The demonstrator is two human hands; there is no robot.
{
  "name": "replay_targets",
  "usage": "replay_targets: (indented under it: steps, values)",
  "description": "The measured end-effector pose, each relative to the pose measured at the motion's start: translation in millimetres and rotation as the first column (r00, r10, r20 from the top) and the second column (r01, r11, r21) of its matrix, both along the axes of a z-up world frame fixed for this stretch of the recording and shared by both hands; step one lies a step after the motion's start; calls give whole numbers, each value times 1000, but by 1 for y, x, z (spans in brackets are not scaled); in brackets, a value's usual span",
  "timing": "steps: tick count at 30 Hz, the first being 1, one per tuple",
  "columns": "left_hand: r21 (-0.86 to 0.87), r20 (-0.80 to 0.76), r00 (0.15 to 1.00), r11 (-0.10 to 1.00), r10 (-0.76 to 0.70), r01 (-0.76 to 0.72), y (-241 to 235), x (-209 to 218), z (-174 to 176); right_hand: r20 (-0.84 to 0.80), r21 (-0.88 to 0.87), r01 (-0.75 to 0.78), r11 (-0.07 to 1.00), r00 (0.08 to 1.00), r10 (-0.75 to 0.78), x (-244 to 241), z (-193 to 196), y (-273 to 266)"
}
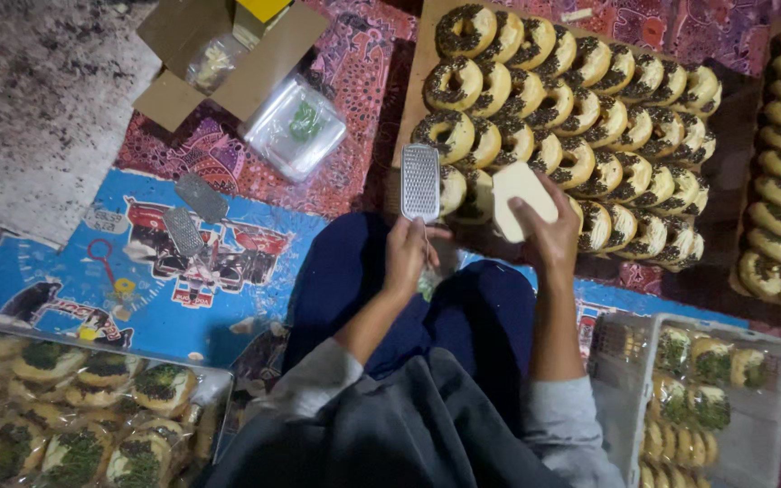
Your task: The person sits on the floor and uses a handheld metal grater to grate a block of white cheese over trays of ring-shaped pastries. The person moves the grater and cheese across multiple pastries, sprinkling shredded cheese on top.
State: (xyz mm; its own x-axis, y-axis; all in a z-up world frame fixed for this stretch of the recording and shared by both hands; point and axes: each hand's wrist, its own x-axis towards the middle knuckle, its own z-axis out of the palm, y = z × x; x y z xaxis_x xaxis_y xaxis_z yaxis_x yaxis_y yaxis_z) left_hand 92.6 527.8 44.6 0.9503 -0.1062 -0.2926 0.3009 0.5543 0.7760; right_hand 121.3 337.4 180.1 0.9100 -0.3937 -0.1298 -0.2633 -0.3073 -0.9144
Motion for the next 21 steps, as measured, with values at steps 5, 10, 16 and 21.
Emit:
replay_targets:
  steps: [5, 10, 16, 21]
  values:
    - [25, -40, 990, 991, -133, 134, -11, 40, -14, 112, -533, -162, 830, 960, 258, 53, 14, 23]
    - [95, -22, 991, 986, -134, 135, -41, 78, -30, 63, -638, -227, 736, 937, 343, 92, 18, 52]
    - [237, -33, 995, 967, -91, 96, -50, 95, -30, -48, -673, -279, 685, 941, 336, 112, 9, 71]
    - [329, 65, 996, 944, -62, 37, -50, 89, -24, -62, -692, -249, 677, 956, 288, 125, -12, 71]
